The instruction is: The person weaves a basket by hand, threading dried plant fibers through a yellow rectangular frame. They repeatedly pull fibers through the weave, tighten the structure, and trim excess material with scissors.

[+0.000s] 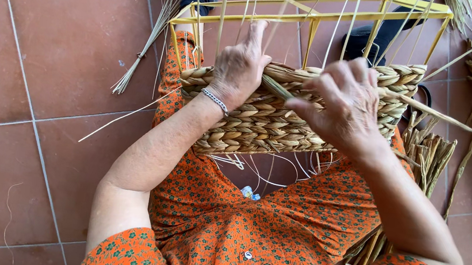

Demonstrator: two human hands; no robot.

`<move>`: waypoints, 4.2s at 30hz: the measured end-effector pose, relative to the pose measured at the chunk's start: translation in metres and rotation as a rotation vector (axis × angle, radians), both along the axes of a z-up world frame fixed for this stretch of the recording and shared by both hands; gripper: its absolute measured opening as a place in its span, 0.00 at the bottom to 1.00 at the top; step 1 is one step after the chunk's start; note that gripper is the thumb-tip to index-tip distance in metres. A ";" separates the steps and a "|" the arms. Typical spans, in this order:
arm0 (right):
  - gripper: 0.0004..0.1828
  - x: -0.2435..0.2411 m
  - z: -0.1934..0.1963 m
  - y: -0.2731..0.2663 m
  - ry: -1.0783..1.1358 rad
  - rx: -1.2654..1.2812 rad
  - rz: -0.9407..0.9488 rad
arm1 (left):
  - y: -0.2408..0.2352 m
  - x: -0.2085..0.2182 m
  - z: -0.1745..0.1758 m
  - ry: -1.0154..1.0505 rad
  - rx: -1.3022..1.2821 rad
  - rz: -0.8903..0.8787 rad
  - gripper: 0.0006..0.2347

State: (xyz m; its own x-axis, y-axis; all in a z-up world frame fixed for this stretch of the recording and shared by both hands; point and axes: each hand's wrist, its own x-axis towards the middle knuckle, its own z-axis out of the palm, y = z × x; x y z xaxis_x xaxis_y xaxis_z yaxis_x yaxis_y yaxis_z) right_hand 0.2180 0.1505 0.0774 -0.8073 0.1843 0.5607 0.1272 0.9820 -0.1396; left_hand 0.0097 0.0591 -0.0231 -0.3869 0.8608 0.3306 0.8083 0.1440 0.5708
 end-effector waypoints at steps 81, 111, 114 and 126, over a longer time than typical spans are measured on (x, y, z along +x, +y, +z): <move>0.05 -0.020 -0.057 0.055 -0.068 -0.523 -0.027 | 0.027 0.052 -0.015 -0.042 0.137 0.007 0.13; 0.11 0.001 -0.059 0.075 -0.083 -1.318 -0.084 | -0.114 -0.022 0.029 0.152 0.233 0.270 0.17; 0.12 -0.009 -0.063 0.061 -0.143 -0.498 -0.190 | -0.107 -0.032 0.008 -0.136 0.298 0.421 0.16; 0.10 0.042 -0.105 0.040 0.537 -1.877 -0.218 | -0.112 -0.052 -0.004 -0.329 0.177 0.340 0.11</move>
